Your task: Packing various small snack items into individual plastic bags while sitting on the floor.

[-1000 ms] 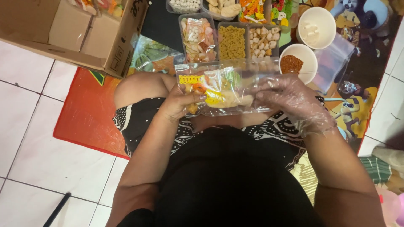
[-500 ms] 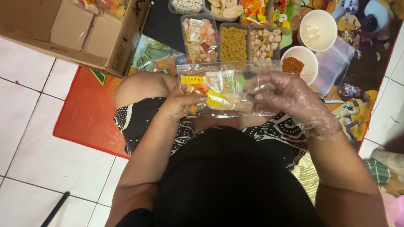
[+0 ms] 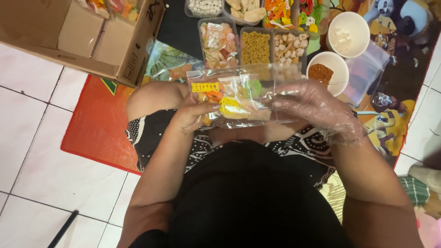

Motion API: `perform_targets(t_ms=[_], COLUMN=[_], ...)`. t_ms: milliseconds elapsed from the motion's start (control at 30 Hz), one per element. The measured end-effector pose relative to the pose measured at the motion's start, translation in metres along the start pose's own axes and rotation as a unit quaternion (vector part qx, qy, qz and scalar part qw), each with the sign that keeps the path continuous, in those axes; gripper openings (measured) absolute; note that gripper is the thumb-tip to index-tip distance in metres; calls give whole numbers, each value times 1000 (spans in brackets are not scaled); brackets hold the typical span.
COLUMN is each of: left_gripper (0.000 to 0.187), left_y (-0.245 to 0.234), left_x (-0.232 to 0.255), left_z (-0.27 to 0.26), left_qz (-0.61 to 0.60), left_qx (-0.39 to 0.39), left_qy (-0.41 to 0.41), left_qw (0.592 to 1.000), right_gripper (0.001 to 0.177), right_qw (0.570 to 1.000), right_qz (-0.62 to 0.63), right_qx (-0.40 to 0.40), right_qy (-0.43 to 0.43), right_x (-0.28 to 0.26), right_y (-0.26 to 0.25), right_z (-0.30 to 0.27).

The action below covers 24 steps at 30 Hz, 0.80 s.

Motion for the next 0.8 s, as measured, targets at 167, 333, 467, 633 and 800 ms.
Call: perform_targets(t_ms=[167, 333, 467, 633, 800], left_gripper=[60, 64, 51, 69, 62], left_y=[-31, -32, -80, -98, -102], left_x=[20, 74, 92, 101, 106], left_z=[4, -11, -13, -6, 0], left_qz=[-24, -69, -43, -93, -129], left_qx=[10, -9, 69, 15, -11], left_qy=[40, 62, 111, 159, 175], left_qw=[999, 996, 990, 983, 976], right_gripper=[20, 15, 12, 13, 17], right_qw=[961, 917, 900, 915, 938], right_qz=[77, 195, 255, 218, 175], right_qx=[203, 309, 335, 341, 297], right_qy=[-171, -158, -111, -7, 34], right_x=[-34, -15, 24, 71, 86], right_y=[-27, -74, -114, -139, -135], right_z=[-8, -10, 11, 61, 112])
Point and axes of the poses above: each hand's wrist, its own z-axis towards the middle knuckle, its own y-axis out of the palm, x = y × z, the point moved 6 cm from there along z, towards the middle knuckle, and after that the axes turned 3 degrees about -x, right-handed, at the moved point
